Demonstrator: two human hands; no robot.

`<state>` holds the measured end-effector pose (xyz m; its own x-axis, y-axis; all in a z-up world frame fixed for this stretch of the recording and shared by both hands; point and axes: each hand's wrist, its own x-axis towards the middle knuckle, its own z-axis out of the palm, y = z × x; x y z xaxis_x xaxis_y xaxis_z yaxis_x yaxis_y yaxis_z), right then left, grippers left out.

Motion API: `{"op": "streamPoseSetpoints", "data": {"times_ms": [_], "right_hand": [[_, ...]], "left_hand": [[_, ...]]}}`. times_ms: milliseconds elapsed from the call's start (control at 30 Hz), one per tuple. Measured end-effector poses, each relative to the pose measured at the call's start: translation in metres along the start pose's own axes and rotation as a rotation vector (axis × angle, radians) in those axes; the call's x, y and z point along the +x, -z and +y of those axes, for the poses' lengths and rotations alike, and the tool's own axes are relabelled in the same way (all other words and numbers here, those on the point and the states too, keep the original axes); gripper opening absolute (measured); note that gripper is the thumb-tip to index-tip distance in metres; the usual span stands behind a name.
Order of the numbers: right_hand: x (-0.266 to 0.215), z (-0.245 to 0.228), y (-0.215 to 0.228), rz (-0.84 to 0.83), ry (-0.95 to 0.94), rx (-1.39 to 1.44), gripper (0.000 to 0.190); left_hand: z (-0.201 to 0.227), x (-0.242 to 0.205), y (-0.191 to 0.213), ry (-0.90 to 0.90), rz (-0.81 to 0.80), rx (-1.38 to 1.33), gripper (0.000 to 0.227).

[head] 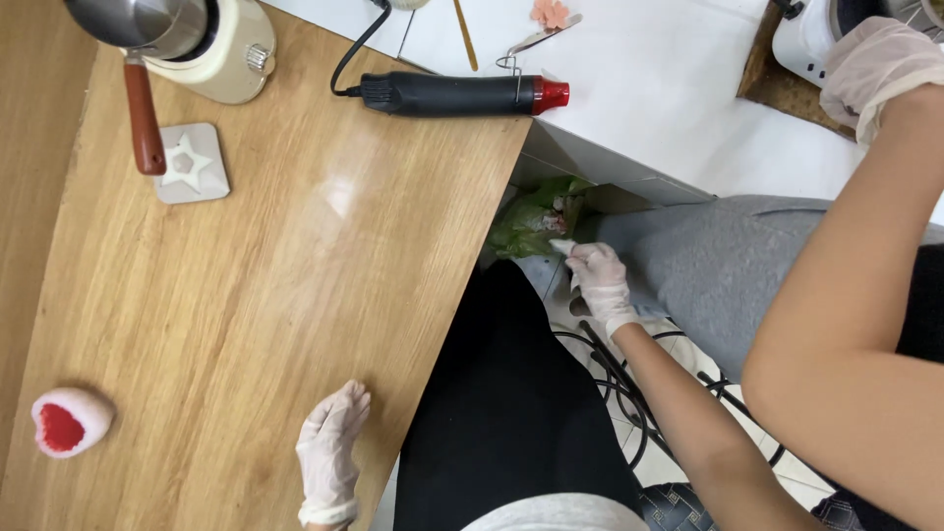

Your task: Cleaning a wooden workbench with a cloth and heat gun, then organizing candle molds and wax supplies.

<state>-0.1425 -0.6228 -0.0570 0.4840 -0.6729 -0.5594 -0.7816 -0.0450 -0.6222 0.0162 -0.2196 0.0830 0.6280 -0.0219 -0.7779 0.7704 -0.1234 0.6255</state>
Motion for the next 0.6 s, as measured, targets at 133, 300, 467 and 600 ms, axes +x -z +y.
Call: {"op": "streamPoseSetpoints", "data": {"times_ms": [133,300,467,600], "right_hand": [[0.08,0.087,-0.023,0.265,0.088,-0.047,0.022],[0.107,0.086,-0.023,0.259,0.087,-0.099,0.055],[0.081,0.033,-0.008,0.126,-0.381,0.201,0.045],[0.045,0.0,-0.027,0.187,-0.219,0.151,0.03]], "left_hand": [[-0.057,0.019,0.046,0.118,0.136,0.061,0.031],[-0.101,0.022,0.094,0.178,0.157,0.087,0.032],[-0.132,0.028,0.121,0.093,0.219,0.096,0.031],[-0.137,0.025,0.102,-0.084,0.271,-0.053,0.032]]}}
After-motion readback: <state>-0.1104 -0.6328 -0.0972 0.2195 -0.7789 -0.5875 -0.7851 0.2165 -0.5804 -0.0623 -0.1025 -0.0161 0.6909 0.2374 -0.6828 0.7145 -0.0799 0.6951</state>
